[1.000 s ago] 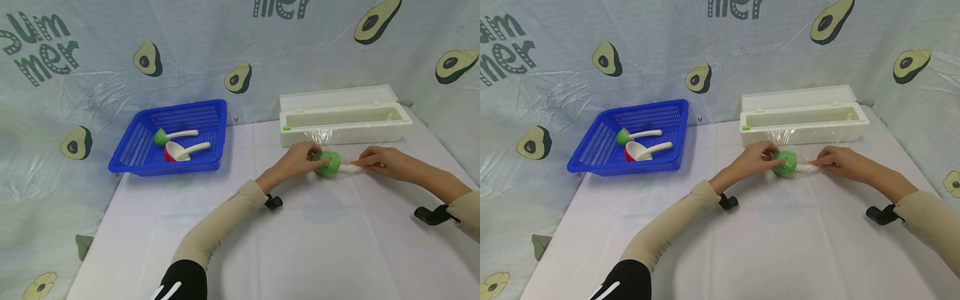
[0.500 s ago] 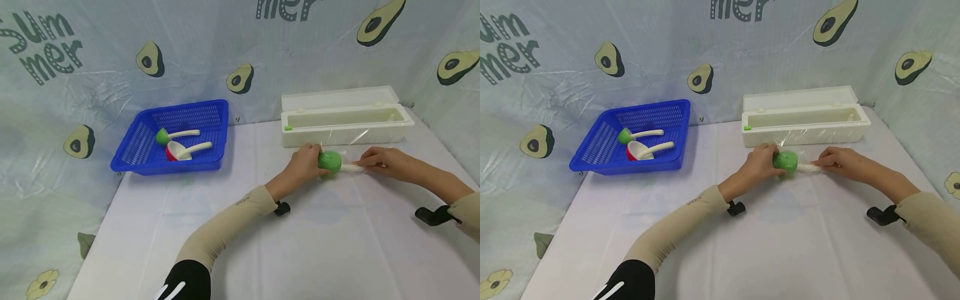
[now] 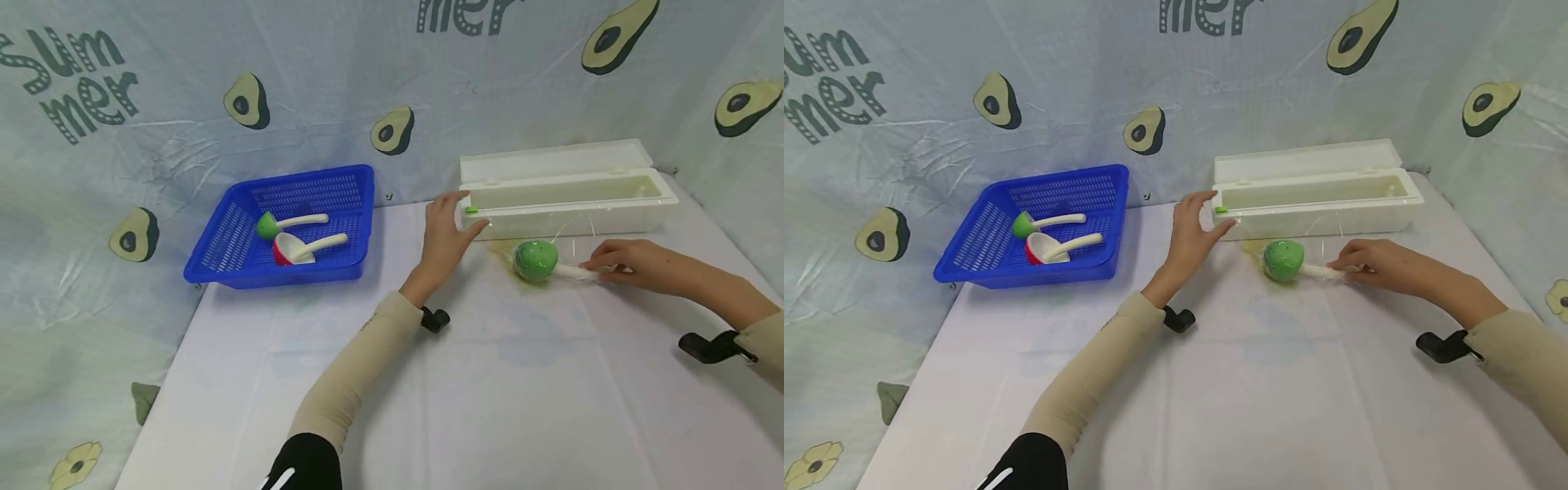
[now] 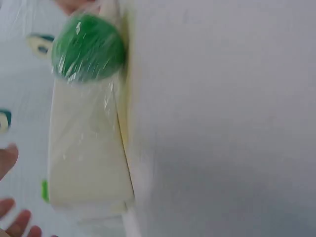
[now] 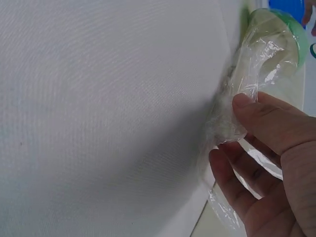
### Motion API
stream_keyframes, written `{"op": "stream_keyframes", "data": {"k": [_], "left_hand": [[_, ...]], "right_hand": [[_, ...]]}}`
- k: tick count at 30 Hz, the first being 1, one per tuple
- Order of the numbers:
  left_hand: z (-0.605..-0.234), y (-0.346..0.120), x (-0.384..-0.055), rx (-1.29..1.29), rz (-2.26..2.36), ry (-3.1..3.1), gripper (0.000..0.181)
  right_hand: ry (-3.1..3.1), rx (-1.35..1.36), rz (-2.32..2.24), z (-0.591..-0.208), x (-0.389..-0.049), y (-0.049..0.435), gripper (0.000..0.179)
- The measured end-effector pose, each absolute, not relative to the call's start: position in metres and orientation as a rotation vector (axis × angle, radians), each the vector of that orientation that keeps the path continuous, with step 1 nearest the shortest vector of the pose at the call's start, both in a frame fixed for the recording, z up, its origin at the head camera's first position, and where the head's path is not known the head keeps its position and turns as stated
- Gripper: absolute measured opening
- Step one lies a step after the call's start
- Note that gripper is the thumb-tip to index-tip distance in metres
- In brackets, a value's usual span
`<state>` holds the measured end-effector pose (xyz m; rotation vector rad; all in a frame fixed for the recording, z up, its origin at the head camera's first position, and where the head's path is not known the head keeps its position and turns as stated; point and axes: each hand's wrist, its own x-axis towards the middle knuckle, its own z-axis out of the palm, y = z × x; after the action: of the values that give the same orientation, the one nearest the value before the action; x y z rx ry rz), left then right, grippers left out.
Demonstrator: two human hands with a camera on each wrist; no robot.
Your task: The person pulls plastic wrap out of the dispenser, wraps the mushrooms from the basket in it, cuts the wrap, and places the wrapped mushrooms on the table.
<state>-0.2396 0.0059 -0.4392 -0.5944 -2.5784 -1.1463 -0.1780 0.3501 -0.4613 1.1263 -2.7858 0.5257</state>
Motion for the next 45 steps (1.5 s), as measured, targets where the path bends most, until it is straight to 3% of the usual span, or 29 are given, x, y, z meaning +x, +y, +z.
{"op": "stream_keyframes", "data": {"k": [4, 8, 17, 23, 30, 36, 45], "left_hand": [[-0.447, 0.003, -0.26, -0.467, -1.282, -2.663, 0.092], [-0.454, 0.009, -0.271, -0.502, -1.339, -2.743, 0.101], [-0.464, 0.017, -0.282, -0.48, -1.336, -2.597, 0.089], [-0.466, 0.015, -0.283, -0.503, -1.385, -2.54, 0.086], [-0.469, 0.013, -0.281, -0.474, -1.434, -2.508, 0.084], [-0.47, 0.011, -0.283, -0.472, -1.507, -2.484, 0.082], [-0.469, 0.01, -0.282, -0.435, -1.535, -2.494, 0.074]], "right_hand": [[-2.751, 1.161, 0.502, -0.462, -0.18, 0.351, 0.036], [-2.662, 1.221, 0.449, -0.467, -0.181, 0.354, 0.04], [-2.655, 1.328, 0.35, -0.456, -0.186, 0.355, 0.044], [-2.624, 1.32, 0.239, -0.402, -0.205, 0.34, 0.034], [-2.665, 1.292, 0.307, -0.352, -0.238, 0.271, 0.019], [-2.872, 1.327, 0.396, -0.351, -0.281, 0.219, 0.02], [-2.95, 1.393, 0.637, -0.369, -0.316, 0.192, 0.026]]}}
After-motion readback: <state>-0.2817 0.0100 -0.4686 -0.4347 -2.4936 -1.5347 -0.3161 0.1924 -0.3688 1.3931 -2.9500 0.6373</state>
